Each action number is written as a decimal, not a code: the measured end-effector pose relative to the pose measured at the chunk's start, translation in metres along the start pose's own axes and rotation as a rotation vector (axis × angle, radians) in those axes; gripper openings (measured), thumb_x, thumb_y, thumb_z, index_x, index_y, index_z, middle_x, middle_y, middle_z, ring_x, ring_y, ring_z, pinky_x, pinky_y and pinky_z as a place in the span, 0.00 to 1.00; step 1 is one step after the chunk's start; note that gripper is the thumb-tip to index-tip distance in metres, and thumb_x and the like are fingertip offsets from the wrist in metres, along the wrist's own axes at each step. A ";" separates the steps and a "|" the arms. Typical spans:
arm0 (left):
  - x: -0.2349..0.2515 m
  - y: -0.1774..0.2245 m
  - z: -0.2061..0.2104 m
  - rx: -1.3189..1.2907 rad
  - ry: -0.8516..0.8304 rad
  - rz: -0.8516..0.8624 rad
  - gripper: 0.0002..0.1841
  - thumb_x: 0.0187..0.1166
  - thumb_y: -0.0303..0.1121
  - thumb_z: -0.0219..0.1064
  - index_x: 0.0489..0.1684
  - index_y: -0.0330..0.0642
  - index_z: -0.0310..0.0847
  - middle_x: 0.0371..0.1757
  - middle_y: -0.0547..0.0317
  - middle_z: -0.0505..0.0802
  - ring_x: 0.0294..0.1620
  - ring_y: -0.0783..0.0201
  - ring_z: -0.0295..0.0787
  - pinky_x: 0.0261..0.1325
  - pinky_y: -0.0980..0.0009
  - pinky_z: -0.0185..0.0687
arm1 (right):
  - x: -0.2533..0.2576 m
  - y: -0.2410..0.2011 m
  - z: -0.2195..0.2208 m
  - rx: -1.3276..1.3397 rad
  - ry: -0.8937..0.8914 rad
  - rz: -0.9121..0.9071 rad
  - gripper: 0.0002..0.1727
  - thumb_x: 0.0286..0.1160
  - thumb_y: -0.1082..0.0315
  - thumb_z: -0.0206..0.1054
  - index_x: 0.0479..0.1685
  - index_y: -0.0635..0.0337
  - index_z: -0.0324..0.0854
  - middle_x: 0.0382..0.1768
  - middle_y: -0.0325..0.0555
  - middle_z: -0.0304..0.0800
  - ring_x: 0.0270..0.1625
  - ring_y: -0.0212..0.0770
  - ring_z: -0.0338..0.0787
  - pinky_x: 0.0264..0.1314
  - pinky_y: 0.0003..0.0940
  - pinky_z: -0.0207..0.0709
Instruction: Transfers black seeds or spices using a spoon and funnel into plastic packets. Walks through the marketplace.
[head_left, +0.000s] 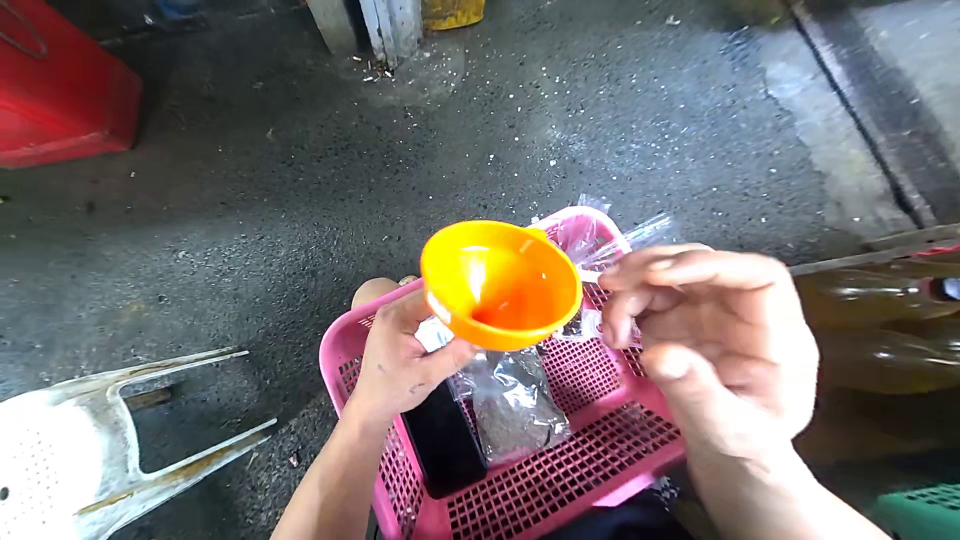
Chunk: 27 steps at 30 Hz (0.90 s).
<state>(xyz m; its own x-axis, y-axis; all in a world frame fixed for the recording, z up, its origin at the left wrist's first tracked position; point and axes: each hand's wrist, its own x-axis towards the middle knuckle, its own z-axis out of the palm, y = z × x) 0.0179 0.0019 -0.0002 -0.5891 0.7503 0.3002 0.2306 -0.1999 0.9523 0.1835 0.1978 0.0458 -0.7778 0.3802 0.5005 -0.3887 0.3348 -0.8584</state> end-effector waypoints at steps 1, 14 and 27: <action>-0.001 0.001 0.000 -0.039 0.046 0.006 0.12 0.70 0.38 0.80 0.50 0.57 0.90 0.48 0.79 0.96 0.52 0.79 0.92 0.60 0.74 0.91 | 0.000 0.001 0.000 0.056 0.040 0.008 0.18 0.82 0.51 0.67 0.67 0.40 0.75 0.54 0.29 0.87 0.41 0.26 0.88 0.40 0.19 0.83; 0.006 0.017 0.008 -0.203 0.165 0.021 0.20 0.63 0.32 0.83 0.54 0.63 0.89 0.50 0.82 0.96 0.53 0.81 0.92 0.59 0.78 0.89 | 0.011 0.005 0.037 -0.192 -0.258 0.100 0.20 0.80 0.52 0.72 0.52 0.63 0.86 0.47 0.40 0.91 0.41 0.20 0.85 0.43 0.15 0.82; 0.056 0.038 0.031 -0.368 -0.058 0.033 0.17 0.70 0.33 0.80 0.57 0.43 0.87 0.50 0.60 0.96 0.52 0.67 0.94 0.61 0.66 0.91 | 0.037 -0.004 0.019 -0.100 0.001 0.074 0.07 0.74 0.66 0.74 0.46 0.56 0.90 0.39 0.32 0.91 0.34 0.21 0.85 0.37 0.17 0.84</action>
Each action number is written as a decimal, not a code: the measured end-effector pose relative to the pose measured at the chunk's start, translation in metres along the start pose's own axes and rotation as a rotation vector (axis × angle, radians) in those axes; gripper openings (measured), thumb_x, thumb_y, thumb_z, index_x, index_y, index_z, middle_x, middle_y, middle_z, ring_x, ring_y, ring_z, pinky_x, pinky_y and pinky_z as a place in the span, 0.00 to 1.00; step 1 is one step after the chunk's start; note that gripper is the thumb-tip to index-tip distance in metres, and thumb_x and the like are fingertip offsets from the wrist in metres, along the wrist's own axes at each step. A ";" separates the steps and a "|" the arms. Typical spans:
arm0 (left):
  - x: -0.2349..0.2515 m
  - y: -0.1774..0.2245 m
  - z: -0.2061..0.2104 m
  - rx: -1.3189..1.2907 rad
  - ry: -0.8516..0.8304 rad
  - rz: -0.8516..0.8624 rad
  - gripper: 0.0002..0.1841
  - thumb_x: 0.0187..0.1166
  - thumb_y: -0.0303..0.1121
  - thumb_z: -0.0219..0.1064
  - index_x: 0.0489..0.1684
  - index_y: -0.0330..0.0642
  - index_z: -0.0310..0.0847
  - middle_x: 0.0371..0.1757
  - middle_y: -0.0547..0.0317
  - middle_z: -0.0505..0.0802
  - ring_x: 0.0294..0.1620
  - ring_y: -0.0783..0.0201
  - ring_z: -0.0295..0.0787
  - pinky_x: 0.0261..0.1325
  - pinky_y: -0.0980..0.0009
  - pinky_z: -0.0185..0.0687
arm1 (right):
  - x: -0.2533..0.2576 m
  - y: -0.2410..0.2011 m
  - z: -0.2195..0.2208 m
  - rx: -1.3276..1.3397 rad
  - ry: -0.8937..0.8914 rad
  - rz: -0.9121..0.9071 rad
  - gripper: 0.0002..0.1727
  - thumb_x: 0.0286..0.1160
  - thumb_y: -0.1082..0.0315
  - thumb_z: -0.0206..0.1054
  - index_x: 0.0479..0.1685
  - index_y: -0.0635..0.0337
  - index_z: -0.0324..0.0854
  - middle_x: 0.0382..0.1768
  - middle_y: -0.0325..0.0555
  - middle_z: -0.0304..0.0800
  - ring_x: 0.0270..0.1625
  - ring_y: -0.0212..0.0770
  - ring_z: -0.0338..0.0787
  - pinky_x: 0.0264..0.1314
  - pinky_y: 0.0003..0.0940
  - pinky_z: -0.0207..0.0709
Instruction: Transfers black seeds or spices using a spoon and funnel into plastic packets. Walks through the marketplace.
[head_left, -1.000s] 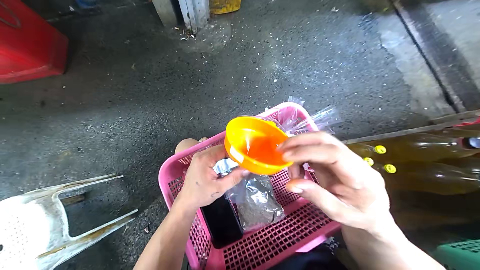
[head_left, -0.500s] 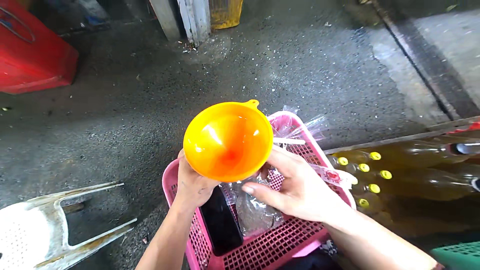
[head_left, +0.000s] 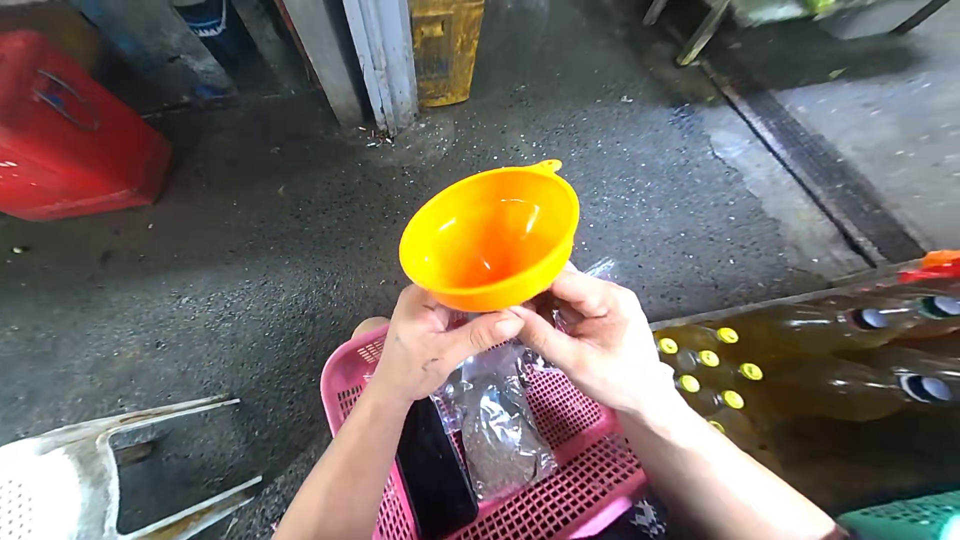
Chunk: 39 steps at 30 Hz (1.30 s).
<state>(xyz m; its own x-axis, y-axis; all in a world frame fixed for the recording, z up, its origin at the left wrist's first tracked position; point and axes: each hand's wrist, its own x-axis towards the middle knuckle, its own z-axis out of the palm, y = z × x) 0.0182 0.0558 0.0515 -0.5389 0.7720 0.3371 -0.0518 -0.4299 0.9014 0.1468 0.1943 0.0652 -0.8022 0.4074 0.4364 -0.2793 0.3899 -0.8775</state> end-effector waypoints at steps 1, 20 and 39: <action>0.003 -0.002 0.002 0.005 0.001 0.003 0.17 0.71 0.33 0.80 0.56 0.43 0.88 0.51 0.60 0.96 0.53 0.67 0.94 0.62 0.65 0.90 | 0.001 0.001 -0.001 -0.002 0.006 0.012 0.07 0.74 0.66 0.74 0.45 0.55 0.90 0.38 0.31 0.91 0.33 0.22 0.85 0.37 0.17 0.84; -0.011 -0.015 -0.032 0.066 0.164 0.155 0.12 0.88 0.45 0.62 0.57 0.54 0.86 0.57 0.67 0.91 0.62 0.66 0.87 0.67 0.65 0.84 | -0.031 0.034 0.045 0.606 -0.403 0.473 0.12 0.78 0.68 0.72 0.55 0.62 0.85 0.35 0.31 0.90 0.35 0.21 0.85 0.40 0.17 0.80; -0.012 -0.010 -0.042 -0.126 0.121 0.158 0.11 0.86 0.44 0.64 0.54 0.52 0.88 0.53 0.66 0.91 0.58 0.66 0.87 0.64 0.66 0.84 | -0.058 0.050 -0.005 -0.123 -0.510 0.401 0.12 0.76 0.52 0.75 0.39 0.51 0.92 0.33 0.28 0.91 0.34 0.14 0.83 0.38 0.13 0.77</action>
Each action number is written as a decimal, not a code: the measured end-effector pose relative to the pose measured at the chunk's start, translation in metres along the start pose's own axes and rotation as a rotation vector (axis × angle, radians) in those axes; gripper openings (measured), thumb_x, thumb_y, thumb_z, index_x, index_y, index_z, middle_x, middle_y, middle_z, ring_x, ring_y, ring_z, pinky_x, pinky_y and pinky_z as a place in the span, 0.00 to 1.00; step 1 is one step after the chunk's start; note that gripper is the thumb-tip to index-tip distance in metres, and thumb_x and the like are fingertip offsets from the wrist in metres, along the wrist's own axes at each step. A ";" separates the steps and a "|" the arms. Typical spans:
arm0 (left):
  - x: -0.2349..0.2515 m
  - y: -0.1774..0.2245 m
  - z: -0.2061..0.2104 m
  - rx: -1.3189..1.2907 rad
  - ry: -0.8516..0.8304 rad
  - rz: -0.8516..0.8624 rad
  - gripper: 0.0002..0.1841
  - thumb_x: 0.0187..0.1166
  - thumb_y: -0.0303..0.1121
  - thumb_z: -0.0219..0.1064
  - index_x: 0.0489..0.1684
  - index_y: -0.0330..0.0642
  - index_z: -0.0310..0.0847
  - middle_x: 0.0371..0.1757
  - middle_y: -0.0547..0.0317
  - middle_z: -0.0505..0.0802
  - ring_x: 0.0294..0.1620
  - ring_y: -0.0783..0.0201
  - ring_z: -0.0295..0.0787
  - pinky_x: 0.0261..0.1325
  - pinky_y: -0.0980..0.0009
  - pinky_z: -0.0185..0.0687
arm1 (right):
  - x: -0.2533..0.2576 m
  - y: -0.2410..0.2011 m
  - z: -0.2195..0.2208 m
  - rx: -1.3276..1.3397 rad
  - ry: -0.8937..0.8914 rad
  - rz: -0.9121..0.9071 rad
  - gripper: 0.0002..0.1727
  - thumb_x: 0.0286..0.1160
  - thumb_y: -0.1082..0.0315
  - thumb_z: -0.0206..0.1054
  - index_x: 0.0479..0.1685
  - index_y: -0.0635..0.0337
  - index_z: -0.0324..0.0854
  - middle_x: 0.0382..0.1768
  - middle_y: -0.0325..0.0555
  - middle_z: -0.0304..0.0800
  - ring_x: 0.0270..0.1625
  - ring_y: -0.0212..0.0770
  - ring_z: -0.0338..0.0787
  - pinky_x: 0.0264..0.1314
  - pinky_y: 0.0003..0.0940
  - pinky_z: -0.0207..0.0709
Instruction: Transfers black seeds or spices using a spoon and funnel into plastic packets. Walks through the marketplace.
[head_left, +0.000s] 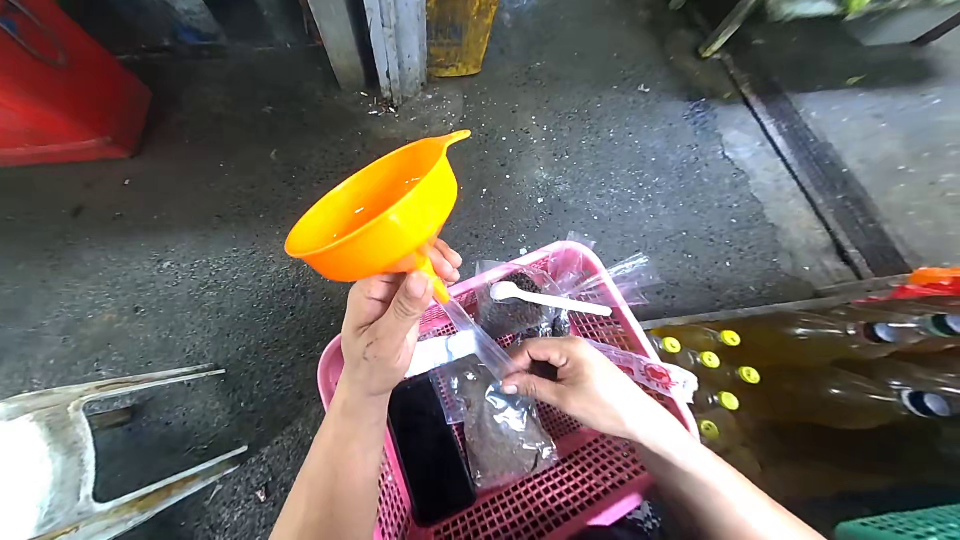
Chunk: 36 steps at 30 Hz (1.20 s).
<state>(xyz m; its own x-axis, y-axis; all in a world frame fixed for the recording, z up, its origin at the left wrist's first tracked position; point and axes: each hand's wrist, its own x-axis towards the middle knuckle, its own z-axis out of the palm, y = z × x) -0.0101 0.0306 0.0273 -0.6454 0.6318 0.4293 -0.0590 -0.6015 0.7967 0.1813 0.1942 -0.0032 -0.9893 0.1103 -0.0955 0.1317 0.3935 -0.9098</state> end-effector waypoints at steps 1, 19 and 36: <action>0.000 0.000 -0.001 0.005 0.004 0.006 0.11 0.86 0.45 0.65 0.53 0.53 0.88 0.53 0.67 0.91 0.58 0.66 0.87 0.63 0.66 0.84 | -0.002 0.002 -0.004 -0.017 -0.029 0.013 0.12 0.76 0.52 0.75 0.40 0.51 0.92 0.33 0.28 0.92 0.34 0.14 0.83 0.39 0.12 0.77; -0.019 -0.006 -0.005 0.404 0.160 0.064 0.20 0.66 0.41 0.83 0.57 0.62 0.85 0.50 0.77 0.94 0.51 0.76 0.92 0.55 0.75 0.90 | -0.002 0.006 -0.052 -0.111 0.411 -0.234 0.13 0.78 0.58 0.73 0.56 0.52 0.92 0.49 0.33 0.94 0.46 0.25 0.91 0.49 0.20 0.87; -0.022 -0.002 -0.001 0.567 0.231 0.040 0.13 0.66 0.36 0.80 0.46 0.63 0.86 0.41 0.89 0.93 0.47 0.89 0.89 0.51 0.85 0.87 | 0.006 0.001 -0.051 -0.352 0.617 -0.370 0.15 0.86 0.57 0.65 0.44 0.58 0.93 0.34 0.39 0.95 0.36 0.21 0.89 0.40 0.17 0.82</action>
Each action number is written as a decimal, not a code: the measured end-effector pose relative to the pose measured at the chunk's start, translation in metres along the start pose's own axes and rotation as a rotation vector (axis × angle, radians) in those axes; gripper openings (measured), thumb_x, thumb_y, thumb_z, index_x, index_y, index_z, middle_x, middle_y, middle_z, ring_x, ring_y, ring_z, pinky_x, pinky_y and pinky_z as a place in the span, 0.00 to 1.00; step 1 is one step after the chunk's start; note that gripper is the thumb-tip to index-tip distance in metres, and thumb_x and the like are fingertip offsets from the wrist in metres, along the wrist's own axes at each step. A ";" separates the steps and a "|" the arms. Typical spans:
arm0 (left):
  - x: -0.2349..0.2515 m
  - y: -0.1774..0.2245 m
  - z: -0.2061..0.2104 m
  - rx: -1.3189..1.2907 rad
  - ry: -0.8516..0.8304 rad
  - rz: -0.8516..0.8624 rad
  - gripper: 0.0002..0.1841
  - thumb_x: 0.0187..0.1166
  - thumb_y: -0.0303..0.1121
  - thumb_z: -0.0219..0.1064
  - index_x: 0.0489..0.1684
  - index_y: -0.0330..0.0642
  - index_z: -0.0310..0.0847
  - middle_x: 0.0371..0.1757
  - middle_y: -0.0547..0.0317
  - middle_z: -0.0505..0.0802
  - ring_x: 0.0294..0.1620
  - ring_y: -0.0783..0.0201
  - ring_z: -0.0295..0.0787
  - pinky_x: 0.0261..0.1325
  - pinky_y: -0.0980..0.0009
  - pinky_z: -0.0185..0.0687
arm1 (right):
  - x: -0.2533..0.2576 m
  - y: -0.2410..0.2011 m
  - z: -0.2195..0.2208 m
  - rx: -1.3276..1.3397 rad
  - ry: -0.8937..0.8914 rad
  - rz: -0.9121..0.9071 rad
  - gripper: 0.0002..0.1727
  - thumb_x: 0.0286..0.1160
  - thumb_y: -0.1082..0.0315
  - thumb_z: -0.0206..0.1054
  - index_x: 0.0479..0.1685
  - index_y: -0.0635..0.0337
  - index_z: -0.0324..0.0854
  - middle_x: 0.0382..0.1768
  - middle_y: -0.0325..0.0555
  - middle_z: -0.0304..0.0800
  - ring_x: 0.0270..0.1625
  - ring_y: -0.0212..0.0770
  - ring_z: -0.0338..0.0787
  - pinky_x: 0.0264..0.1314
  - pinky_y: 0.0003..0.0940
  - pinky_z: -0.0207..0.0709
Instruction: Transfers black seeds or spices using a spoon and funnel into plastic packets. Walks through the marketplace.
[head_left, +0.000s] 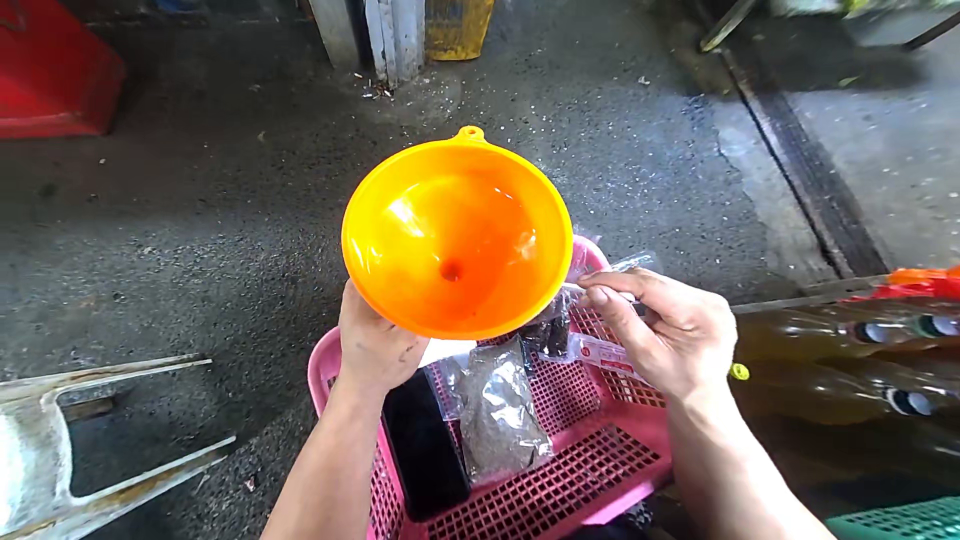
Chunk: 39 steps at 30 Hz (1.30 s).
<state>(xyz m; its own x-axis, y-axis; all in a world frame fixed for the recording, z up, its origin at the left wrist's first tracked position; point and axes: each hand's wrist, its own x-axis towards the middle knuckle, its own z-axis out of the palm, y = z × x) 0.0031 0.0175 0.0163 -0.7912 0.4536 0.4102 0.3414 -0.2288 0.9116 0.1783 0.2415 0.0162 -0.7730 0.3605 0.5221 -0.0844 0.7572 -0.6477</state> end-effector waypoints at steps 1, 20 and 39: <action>0.000 0.000 -0.001 0.036 -0.005 0.016 0.12 0.67 0.36 0.79 0.46 0.62 0.86 0.41 0.89 0.92 0.47 0.89 0.88 0.51 0.86 0.87 | -0.001 0.000 0.001 0.017 0.002 0.019 0.16 0.86 0.57 0.65 0.44 0.58 0.93 0.34 0.38 0.95 0.36 0.21 0.90 0.40 0.17 0.83; 0.002 0.000 0.000 0.039 -0.035 0.027 0.14 0.67 0.37 0.80 0.47 0.63 0.85 0.43 0.88 0.93 0.49 0.88 0.89 0.52 0.84 0.88 | -0.010 0.006 0.016 0.382 -0.114 0.331 0.13 0.89 0.58 0.60 0.56 0.51 0.88 0.36 0.28 0.95 0.34 0.21 0.89 0.38 0.17 0.83; 0.002 0.000 0.000 0.056 -0.058 0.039 0.13 0.67 0.37 0.80 0.47 0.62 0.85 0.43 0.88 0.92 0.48 0.88 0.89 0.52 0.84 0.88 | -0.014 0.007 0.022 0.535 -0.021 0.430 0.14 0.91 0.62 0.55 0.49 0.51 0.89 0.33 0.33 0.95 0.30 0.26 0.90 0.36 0.20 0.84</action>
<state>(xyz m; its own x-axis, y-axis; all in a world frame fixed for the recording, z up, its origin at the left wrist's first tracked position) 0.0008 0.0183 0.0168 -0.7467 0.4946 0.4448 0.4008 -0.1992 0.8942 0.1749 0.2298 -0.0078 -0.8187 0.5543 0.1500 -0.0622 0.1741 -0.9828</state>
